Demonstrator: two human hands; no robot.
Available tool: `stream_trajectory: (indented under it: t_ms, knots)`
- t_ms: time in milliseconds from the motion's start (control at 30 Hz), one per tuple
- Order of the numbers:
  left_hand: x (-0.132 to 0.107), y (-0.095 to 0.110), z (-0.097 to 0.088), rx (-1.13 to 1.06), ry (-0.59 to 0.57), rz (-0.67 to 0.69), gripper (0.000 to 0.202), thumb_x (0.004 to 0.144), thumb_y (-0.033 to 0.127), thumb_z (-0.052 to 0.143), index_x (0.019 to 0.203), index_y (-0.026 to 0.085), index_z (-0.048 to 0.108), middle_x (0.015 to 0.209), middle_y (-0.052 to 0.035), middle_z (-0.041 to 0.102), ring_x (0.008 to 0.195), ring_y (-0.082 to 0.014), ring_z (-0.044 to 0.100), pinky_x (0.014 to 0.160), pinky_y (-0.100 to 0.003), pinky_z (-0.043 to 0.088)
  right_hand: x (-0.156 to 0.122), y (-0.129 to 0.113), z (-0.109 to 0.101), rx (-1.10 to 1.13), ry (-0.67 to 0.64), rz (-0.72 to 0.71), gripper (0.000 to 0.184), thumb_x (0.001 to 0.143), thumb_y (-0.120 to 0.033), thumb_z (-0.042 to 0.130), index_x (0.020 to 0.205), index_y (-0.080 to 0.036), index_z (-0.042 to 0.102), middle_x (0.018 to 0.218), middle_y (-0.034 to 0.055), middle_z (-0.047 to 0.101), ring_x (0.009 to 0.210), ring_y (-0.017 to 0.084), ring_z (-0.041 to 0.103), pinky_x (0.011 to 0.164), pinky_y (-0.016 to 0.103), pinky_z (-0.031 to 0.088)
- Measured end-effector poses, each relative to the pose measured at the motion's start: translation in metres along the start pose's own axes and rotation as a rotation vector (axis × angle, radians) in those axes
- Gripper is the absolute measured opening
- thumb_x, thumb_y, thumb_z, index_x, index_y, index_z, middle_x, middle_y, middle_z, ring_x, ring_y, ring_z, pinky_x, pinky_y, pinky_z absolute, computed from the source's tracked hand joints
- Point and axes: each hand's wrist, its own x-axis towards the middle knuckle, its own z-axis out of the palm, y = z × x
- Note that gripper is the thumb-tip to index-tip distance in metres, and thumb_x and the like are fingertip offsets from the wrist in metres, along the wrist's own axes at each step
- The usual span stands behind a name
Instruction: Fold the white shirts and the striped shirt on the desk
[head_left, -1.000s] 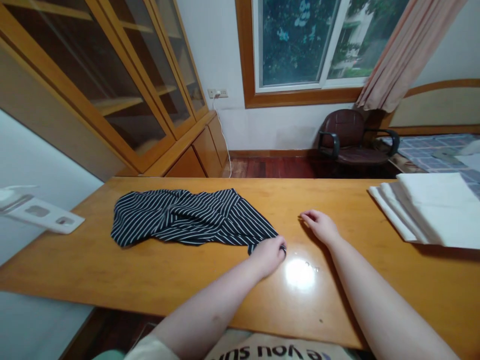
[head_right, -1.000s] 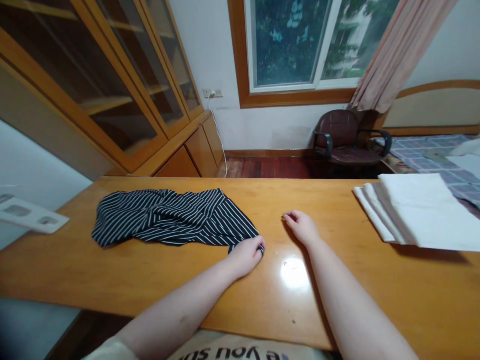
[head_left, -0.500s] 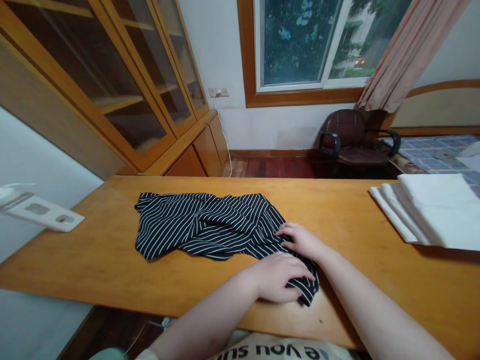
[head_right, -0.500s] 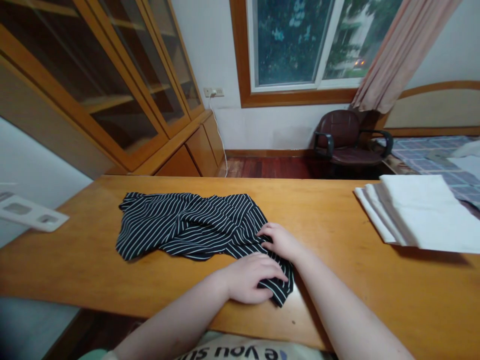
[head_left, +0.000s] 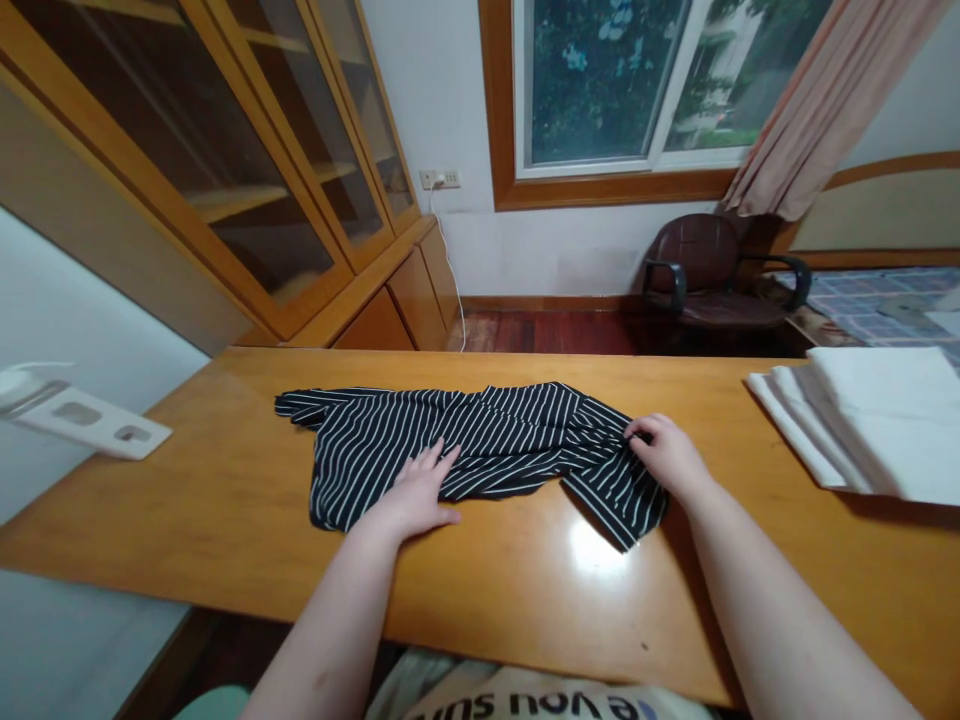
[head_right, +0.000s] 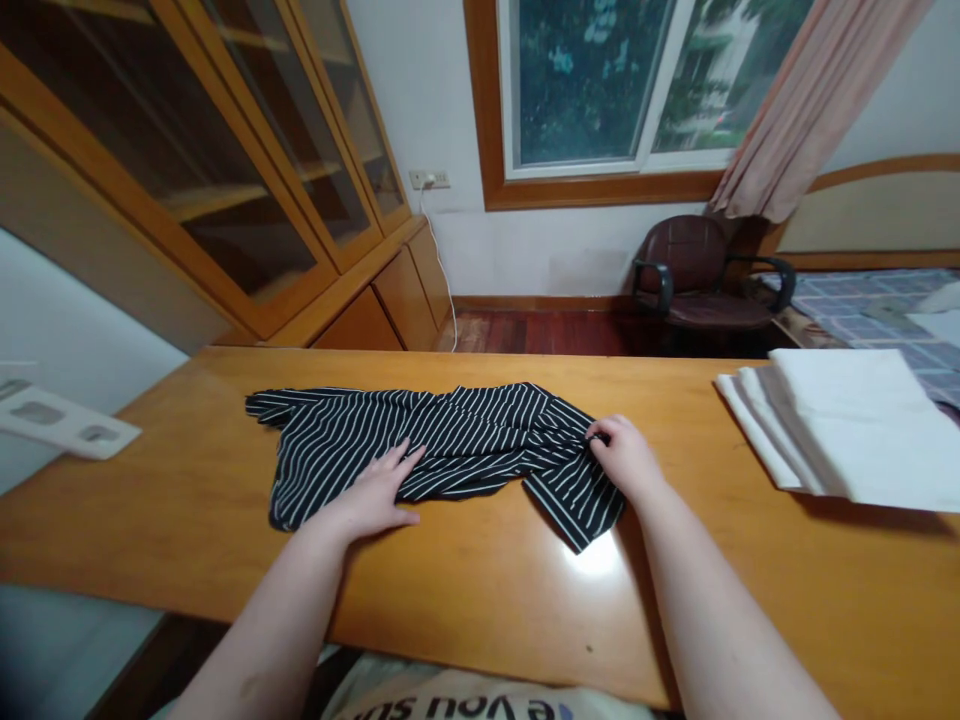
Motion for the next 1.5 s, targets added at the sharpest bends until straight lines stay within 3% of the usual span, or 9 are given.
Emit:
stream_trajectory:
  t_ms: [267,433,700,867,1000,1133,1200,1300,1500]
  knots:
    - [-0.014,0.037,0.004,0.036,0.28,0.111,0.039,0.081,0.008,0.038,0.109,0.022,0.061,0.108,-0.0063,0.065,0.098,-0.0228,0.06,0.088,-0.035,0.044,0.0,0.015,-0.01,-0.249,0.225,0.231,0.022,0.074,-0.018,0.048,0.087,-0.021,0.066,0.111,0.0105,0.056,0.103,0.027,0.054,0.088,0.039,0.044]
    - [-0.03,0.075,-0.01,-0.056,0.388,0.165,0.03,0.079,0.013,0.045,0.103,0.022,0.061,0.098,-0.0044,0.065,0.091,-0.0215,0.06,0.083,-0.033,0.044,-0.006,-0.012,-0.009,-0.256,0.313,-0.005,0.036,0.078,-0.026,0.053,0.113,-0.019,0.058,0.134,0.0134,0.047,0.124,0.032,0.042,0.102,0.049,0.033]
    - [-0.012,0.139,0.036,-0.072,-0.081,0.436,0.019,0.083,0.028,0.054,0.099,0.021,0.063,0.097,-0.0041,0.065,0.091,-0.0215,0.061,0.081,-0.033,0.047,-0.015,-0.04,0.022,0.002,-0.232,-0.417,0.043,0.085,-0.037,0.054,0.127,-0.024,0.054,0.133,0.0095,0.053,0.122,0.026,0.049,0.102,0.046,0.039]
    - [-0.005,0.126,-0.006,-0.198,-0.319,0.565,0.047,0.08,0.05,0.057,0.121,0.027,0.057,0.115,-0.0037,0.062,0.095,-0.0198,0.062,0.083,-0.031,0.047,-0.01,-0.033,0.031,0.007,-0.254,-0.301,0.062,0.077,-0.021,0.06,0.137,-0.024,0.045,0.133,0.0088,0.053,0.119,0.024,0.052,0.1,0.043,0.041]
    - [0.027,0.099,-0.039,-0.259,0.025,0.38,0.045,0.09,0.047,0.044,0.13,0.027,0.049,0.121,-0.005,0.06,0.102,-0.0188,0.06,0.089,-0.032,0.046,-0.01,-0.036,0.018,0.056,-0.37,-0.363,0.04,0.074,-0.009,0.052,0.106,-0.026,0.068,0.104,0.0017,0.069,0.097,0.019,0.062,0.09,0.036,0.046]
    - [0.066,0.082,-0.012,-0.007,0.503,0.082,0.059,0.087,0.04,0.051,0.139,0.016,0.037,0.145,-0.0173,0.037,0.13,-0.0314,0.038,0.106,-0.047,0.029,-0.014,-0.044,0.008,0.064,-0.432,-0.372,0.017,0.081,-0.022,0.054,0.079,-0.023,0.071,0.075,0.0005,0.069,0.074,0.017,0.062,0.074,0.032,0.047]
    - [0.077,0.08,0.009,0.072,0.449,0.128,0.071,0.084,0.041,0.056,0.143,0.014,0.028,0.15,-0.019,0.025,0.134,-0.033,0.032,0.106,-0.047,0.028,-0.014,-0.046,0.008,0.026,-0.439,-0.298,0.023,0.087,-0.033,0.049,0.079,-0.024,0.069,0.072,0.0003,0.068,0.066,0.016,0.06,0.064,0.03,0.046]
    - [0.082,0.081,0.027,0.095,0.298,0.199,0.073,0.082,0.036,0.059,0.144,0.016,0.026,0.139,-0.0174,0.045,0.125,-0.03,0.045,0.099,-0.043,0.035,-0.012,-0.046,0.013,-0.072,-0.289,-0.232,0.027,0.09,-0.038,0.045,0.09,-0.024,0.067,0.084,0.0027,0.069,0.076,0.019,0.063,0.068,0.031,0.047]
    - [0.066,0.087,0.009,0.07,0.395,0.259,0.026,0.079,0.016,0.059,0.104,0.024,0.063,0.103,-0.0039,0.067,0.101,-0.0221,0.058,0.091,-0.037,0.038,-0.007,-0.03,0.031,-0.323,-0.017,-0.235,0.07,0.079,-0.05,0.057,0.138,-0.016,0.04,0.143,0.0155,0.04,0.133,0.032,0.032,0.109,0.053,0.018]
